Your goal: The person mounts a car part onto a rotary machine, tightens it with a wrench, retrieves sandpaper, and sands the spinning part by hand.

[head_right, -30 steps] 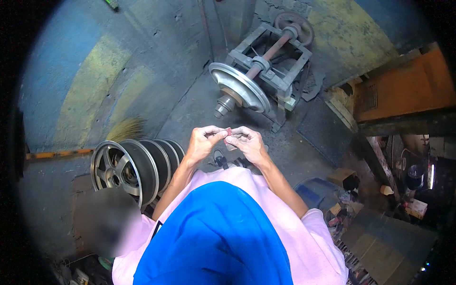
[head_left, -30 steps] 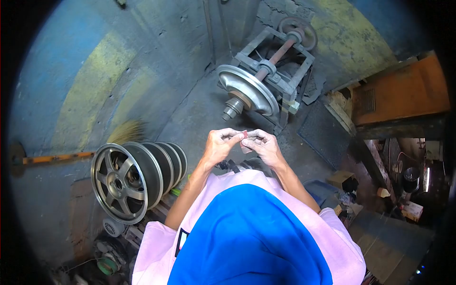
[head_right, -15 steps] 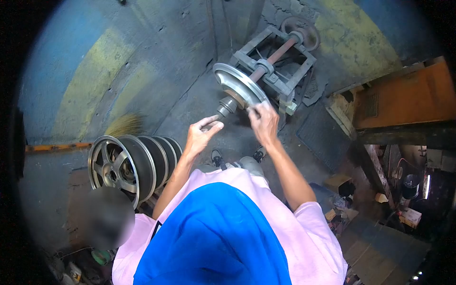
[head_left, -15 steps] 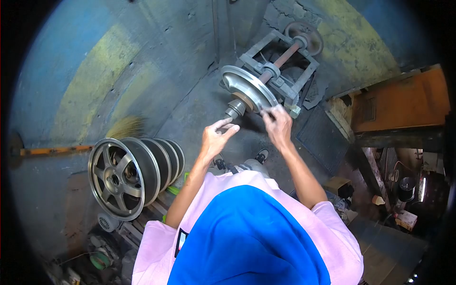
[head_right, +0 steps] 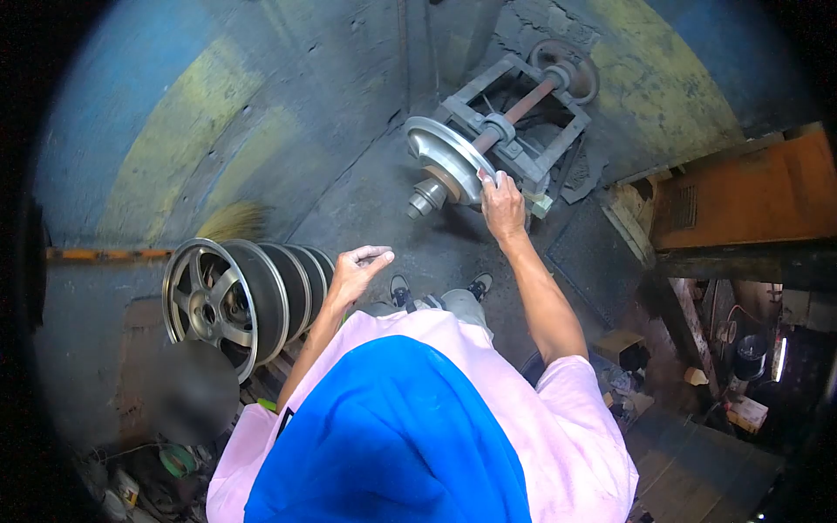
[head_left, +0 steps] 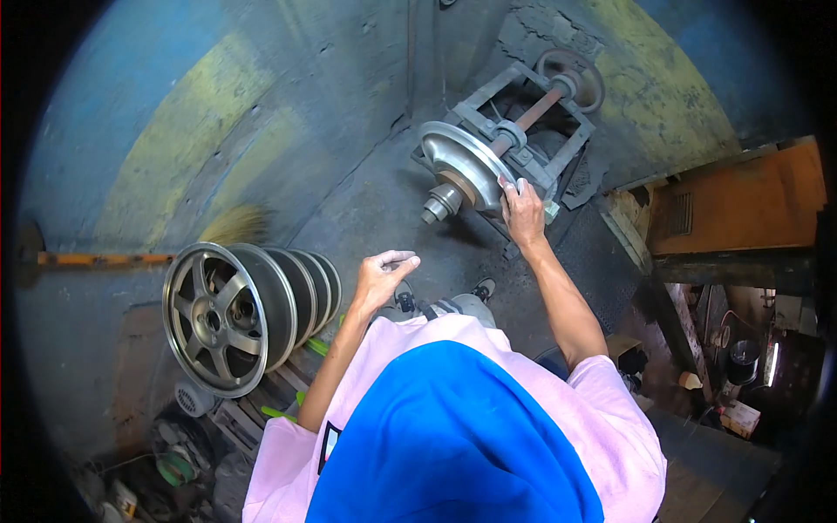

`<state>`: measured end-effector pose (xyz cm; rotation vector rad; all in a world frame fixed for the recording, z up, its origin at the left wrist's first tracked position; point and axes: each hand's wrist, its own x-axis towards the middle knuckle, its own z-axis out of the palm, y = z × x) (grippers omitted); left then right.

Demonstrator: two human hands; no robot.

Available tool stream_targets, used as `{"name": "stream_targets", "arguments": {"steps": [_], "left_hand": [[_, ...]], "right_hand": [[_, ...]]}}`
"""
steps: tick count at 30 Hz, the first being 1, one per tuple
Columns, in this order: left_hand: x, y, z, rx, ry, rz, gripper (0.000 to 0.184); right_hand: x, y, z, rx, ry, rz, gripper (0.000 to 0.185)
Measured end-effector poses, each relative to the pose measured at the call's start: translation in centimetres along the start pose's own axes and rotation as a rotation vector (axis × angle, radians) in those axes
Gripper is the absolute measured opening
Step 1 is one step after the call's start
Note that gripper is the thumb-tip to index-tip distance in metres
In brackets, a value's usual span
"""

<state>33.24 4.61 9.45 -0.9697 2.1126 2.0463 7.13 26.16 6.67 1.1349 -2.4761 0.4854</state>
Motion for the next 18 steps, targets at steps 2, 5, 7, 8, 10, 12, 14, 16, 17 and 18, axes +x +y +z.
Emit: {"name": "stream_targets", "arguments": {"steps": [2,5,7,8,10,12,14,16,17,18], "left_hand": [[-0.1,-0.1,-0.2,0.027,-0.017,0.003,0.035],[-0.2,0.3,-0.5,0.077,-0.044,0.002,0.036],[-0.1,0.6,-0.8,0.099,-0.052,-0.005,0.037],[0.0,0.7,-0.9,0.13,-0.046,-0.007,0.037],[0.0,0.9,-1.2,0.161,-0.037,-0.01,0.038],[-0.1,1.0,-1.6,0.164,-0.04,0.016,0.039],[0.1,0.3,-1.7,0.161,-0.033,0.011,0.039],[-0.3,0.3,-1.8,0.156,-0.029,0.004,0.039],[-0.5,0.2,-1.8,0.138,-0.037,0.001,0.039],[-0.7,0.3,-1.9,0.12,-0.044,0.0,0.039]], "right_hand": [[0.0,0.0,0.1,-0.016,0.009,-0.029,0.027],[0.2,-0.2,-0.1,-0.014,0.015,-0.046,0.025],[0.3,-0.1,0.0,-0.004,0.013,-0.055,0.024],[0.4,-0.1,0.0,-0.003,0.013,-0.055,0.024],[0.6,0.0,0.2,0.022,0.022,-0.065,0.03],[1.0,-0.1,0.4,0.025,0.035,-0.08,0.03],[1.4,-0.3,0.6,0.028,0.049,-0.097,0.029],[1.7,-0.9,-0.2,0.001,-0.005,-0.061,0.024],[1.5,-0.9,-0.1,0.002,-0.006,-0.064,0.024],[1.4,-1.0,-0.1,-0.005,-0.021,-0.034,0.024]]}}
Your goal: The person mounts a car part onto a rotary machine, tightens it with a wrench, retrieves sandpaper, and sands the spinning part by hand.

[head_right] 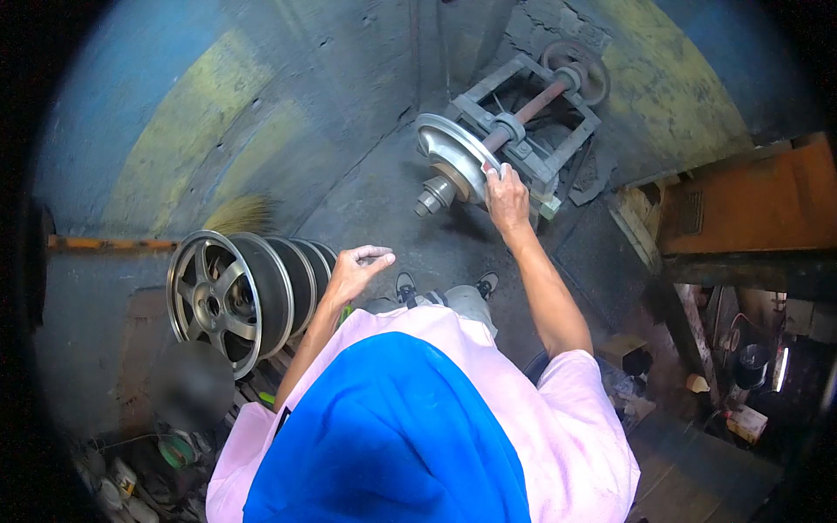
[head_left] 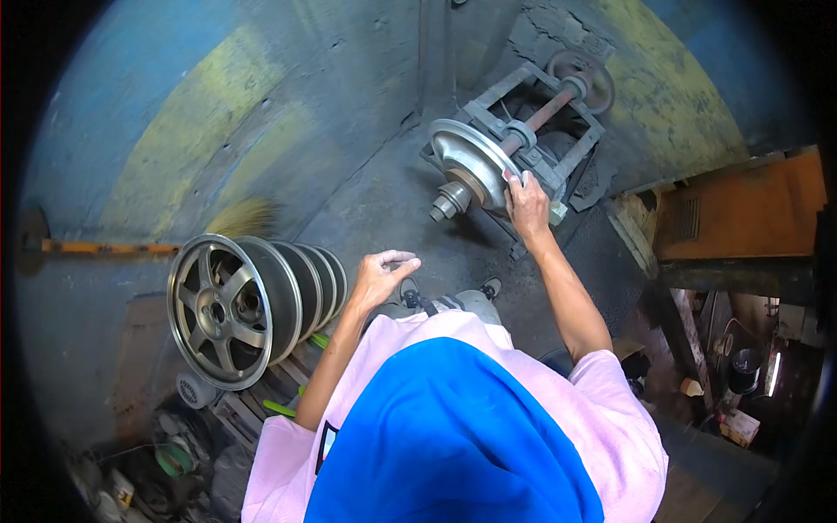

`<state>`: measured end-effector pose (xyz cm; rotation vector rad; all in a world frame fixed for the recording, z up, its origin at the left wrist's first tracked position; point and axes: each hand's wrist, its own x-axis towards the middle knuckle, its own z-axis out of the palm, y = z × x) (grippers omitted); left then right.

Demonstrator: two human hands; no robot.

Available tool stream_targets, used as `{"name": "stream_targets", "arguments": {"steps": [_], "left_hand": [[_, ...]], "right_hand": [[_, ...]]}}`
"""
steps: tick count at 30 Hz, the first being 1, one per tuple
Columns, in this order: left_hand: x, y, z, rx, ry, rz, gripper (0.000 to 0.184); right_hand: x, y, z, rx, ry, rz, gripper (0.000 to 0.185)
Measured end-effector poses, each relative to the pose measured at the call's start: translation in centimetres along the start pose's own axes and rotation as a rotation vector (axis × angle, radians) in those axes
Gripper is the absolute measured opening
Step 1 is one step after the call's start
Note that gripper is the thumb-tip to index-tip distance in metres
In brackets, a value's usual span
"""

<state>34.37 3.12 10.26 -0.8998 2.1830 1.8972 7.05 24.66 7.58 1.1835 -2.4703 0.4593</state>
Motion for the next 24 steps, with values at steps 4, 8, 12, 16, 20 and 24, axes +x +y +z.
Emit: {"name": "stream_targets", "arguments": {"steps": [4,8,12,16,20,24], "left_hand": [[-0.1,-1.4,0.6,-0.041,0.033,0.031,0.038],[-0.2,-1.0,0.5,0.002,-0.015,-0.013,0.038],[0.3,-1.2,0.2,0.053,-0.044,-0.005,0.04],[0.0,-0.9,-0.2,0.082,-0.038,-0.016,0.039],[-0.4,-1.6,-0.5,0.066,-0.038,0.083,0.033],[-0.2,-3.8,-0.7,0.088,-0.079,0.208,0.029]], "right_hand": [[-0.2,-0.3,-0.2,0.009,-0.001,0.043,0.025],[-0.3,-0.1,-0.1,0.014,-0.011,0.048,0.025],[-0.2,-0.1,0.0,-0.018,-0.002,0.031,0.024],[0.4,-0.6,-0.4,-0.031,0.034,0.005,0.02],[-0.6,1.5,2.1,-0.065,0.01,-0.028,0.023],[-0.8,1.8,3.4,-0.149,0.103,-0.032,0.017]]}}
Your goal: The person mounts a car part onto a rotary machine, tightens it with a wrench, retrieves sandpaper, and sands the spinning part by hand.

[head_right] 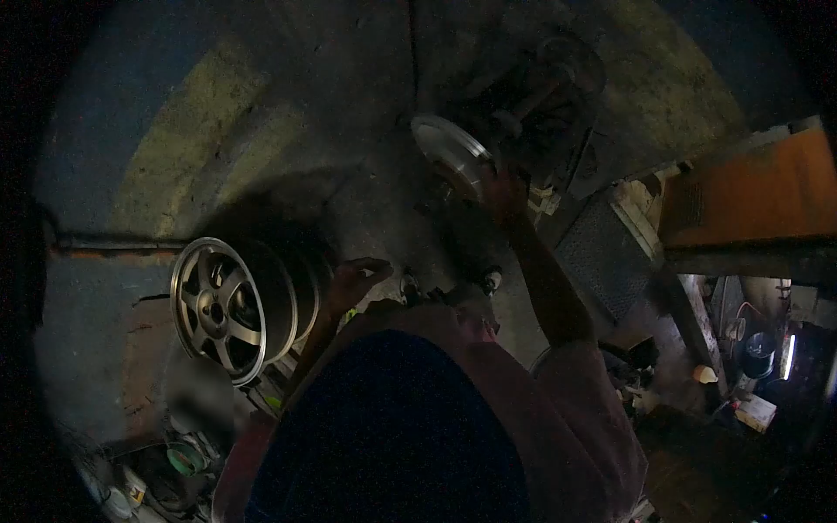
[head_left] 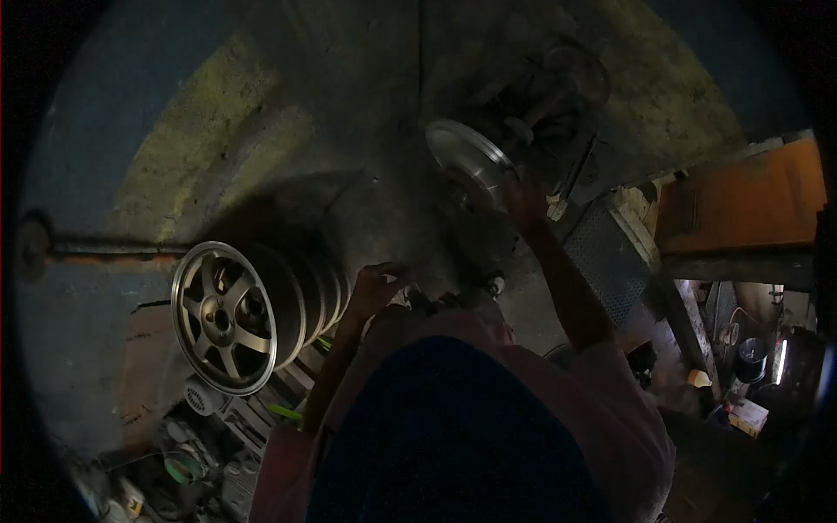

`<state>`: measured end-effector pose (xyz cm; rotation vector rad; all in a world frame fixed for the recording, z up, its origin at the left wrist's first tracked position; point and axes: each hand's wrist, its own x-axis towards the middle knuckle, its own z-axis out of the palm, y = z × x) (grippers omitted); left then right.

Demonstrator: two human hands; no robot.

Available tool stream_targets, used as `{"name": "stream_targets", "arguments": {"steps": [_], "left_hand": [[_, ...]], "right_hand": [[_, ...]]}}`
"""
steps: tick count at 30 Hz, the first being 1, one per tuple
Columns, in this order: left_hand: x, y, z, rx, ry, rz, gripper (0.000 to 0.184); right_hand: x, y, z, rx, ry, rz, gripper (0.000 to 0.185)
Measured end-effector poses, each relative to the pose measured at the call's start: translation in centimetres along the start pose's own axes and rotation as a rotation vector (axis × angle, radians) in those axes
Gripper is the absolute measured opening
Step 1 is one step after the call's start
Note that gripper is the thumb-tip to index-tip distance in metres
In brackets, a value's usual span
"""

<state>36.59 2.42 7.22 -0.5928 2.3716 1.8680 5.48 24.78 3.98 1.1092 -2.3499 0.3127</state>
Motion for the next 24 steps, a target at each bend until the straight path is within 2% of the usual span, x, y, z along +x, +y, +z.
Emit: {"name": "stream_targets", "arguments": {"steps": [4,6,7,9,11,12,14,15,17,20,22,24], "left_hand": [[-0.4,1.9,-0.1,0.09,-0.014,-0.105,0.031],[-0.1,-0.2,0.3,0.02,-0.028,-0.081,0.03],[-0.1,-0.4,0.3,-0.056,-0.038,-0.06,0.029],[-0.1,0.1,0.4,0.015,-0.033,-0.084,0.03],[-0.1,0.4,0.4,0.085,-0.023,-0.108,0.03],[0.0,0.1,0.5,0.093,-0.017,-0.1,0.03],[-0.1,-0.5,0.8,0.1,-0.016,-0.091,0.03],[-0.1,-0.5,1.0,0.11,-0.018,-0.073,0.03],[0.0,-0.4,1.5,0.127,-0.034,-0.052,0.03],[0.2,0.0,2.1,0.192,-0.082,-0.038,0.028],[0.3,0.8,2.3,0.132,-0.082,0.054,0.031],[0.7,0.5,2.2,0.18,-0.088,0.025,0.031]], "right_hand": [[-0.2,0.3,-0.1,-0.005,-0.036,-0.008,0.012],[-0.9,0.8,1.1,-0.022,-0.047,-0.025,0.011],[-1.1,0.9,1.9,0.058,-0.005,0.034,0.011],[-1.6,1.3,2.4,0.138,0.04,0.095,0.011],[-0.7,0.5,-0.1,-0.025,-0.021,-0.044,0.012],[-1.2,0.6,0.0,-0.025,-0.02,-0.043,0.012],[-2.6,1.1,0.5,0.075,-0.176,0.116,0.017],[-3.0,1.3,0.5,0.07,-0.178,0.122,0.017],[-4.0,1.8,0.7,0.077,-0.013,0.018,0.027],[-5.3,2.7,2.0,-0.026,-0.019,-0.019,0.034],[-5.0,2.1,0.9,-0.033,-0.034,-0.013,0.036],[-4.3,1.7,0.3,-0.036,-0.047,-0.014,0.037]]}}
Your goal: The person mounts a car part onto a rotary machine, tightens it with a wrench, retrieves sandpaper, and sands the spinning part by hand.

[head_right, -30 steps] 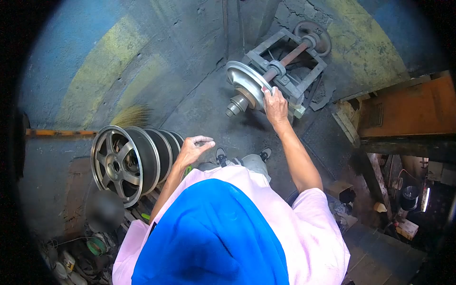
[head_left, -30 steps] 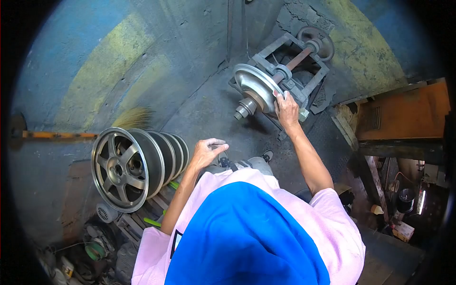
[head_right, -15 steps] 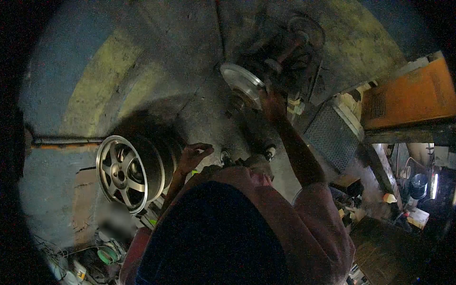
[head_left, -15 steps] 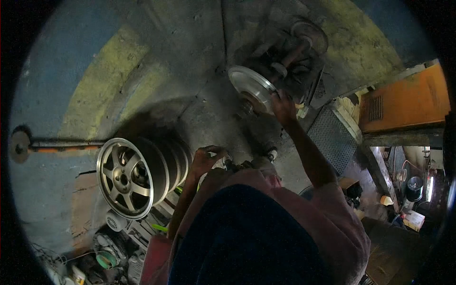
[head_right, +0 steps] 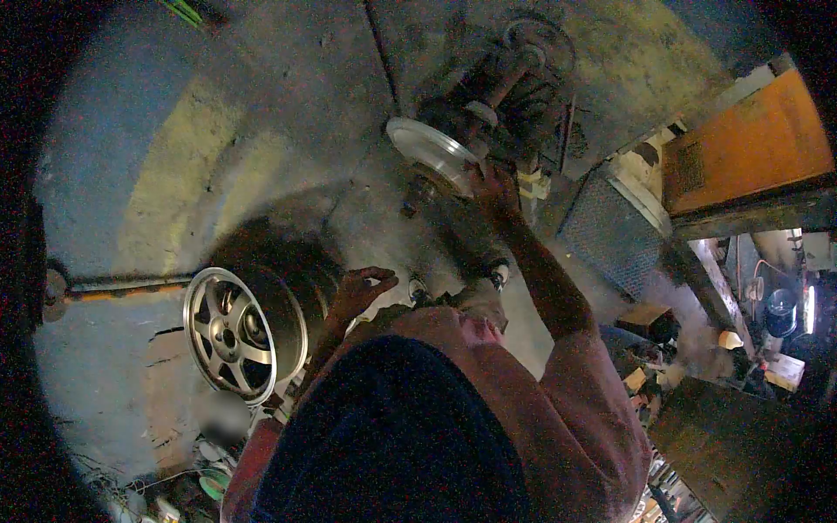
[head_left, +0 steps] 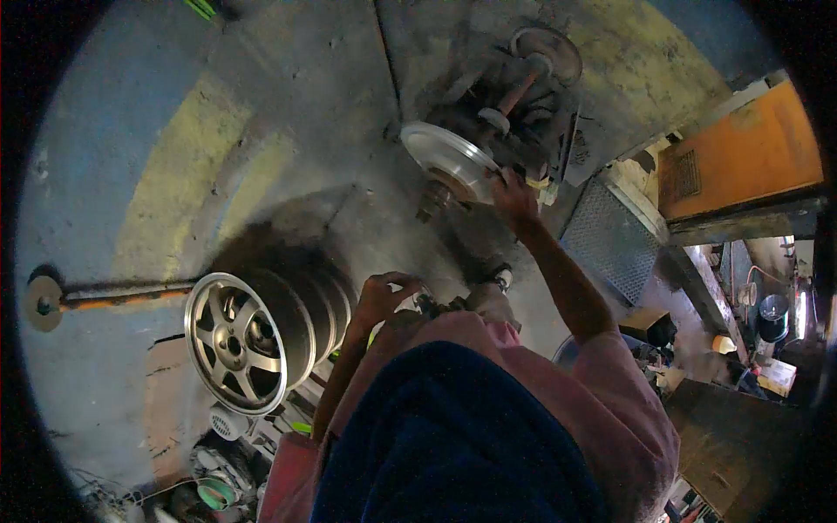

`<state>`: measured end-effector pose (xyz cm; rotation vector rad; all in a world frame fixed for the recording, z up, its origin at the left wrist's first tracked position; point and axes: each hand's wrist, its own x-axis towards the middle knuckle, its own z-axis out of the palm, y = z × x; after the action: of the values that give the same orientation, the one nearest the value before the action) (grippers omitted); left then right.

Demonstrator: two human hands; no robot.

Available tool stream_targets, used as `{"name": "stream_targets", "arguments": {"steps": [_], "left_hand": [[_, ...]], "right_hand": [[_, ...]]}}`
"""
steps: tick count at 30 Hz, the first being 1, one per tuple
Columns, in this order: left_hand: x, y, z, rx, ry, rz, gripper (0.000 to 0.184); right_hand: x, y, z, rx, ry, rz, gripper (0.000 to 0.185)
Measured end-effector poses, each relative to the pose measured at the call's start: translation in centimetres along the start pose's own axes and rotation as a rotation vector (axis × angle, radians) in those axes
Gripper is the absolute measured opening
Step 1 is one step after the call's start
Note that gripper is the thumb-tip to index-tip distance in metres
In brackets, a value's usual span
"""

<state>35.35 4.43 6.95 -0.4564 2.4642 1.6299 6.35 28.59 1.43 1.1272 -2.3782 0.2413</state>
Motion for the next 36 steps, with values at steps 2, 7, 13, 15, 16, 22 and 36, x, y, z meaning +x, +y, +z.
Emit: {"name": "stream_targets", "arguments": {"steps": [2,7,13,15,16,22,36], "left_hand": [[0.0,-0.2,0.0,0.043,-0.006,-0.032,0.032],[-0.5,-0.7,0.2,-0.022,-0.016,-0.056,0.035],[-0.4,-0.9,1.1,0.004,-0.032,-0.114,0.036],[0.0,-0.8,1.1,0.01,-0.027,-0.102,0.035],[0.0,-0.8,1.1,0.018,-0.025,-0.089,0.034],[-0.5,-0.5,0.8,0.023,-0.019,-0.077,0.033],[-0.9,-1.5,0.7,-0.014,-0.016,-0.093,0.036]], "right_hand": [[0.6,0.1,0.0,0.09,0.099,-0.04,0.037],[1.6,0.0,0.2,0.069,-0.074,-0.034,0.037],[2.8,-0.2,-0.4,-0.002,-0.157,-0.084,0.038],[3.1,-0.3,-0.6,0.017,-0.225,-0.077,0.038],[3.1,-0.2,-0.4,0.028,-0.223,-0.109,0.043],[4.2,-0.8,-1.9,-0.003,-0.328,-0.137,0.045],[5.2,-1.1,0.4,-0.142,-0.392,-0.224,0.045]]}}
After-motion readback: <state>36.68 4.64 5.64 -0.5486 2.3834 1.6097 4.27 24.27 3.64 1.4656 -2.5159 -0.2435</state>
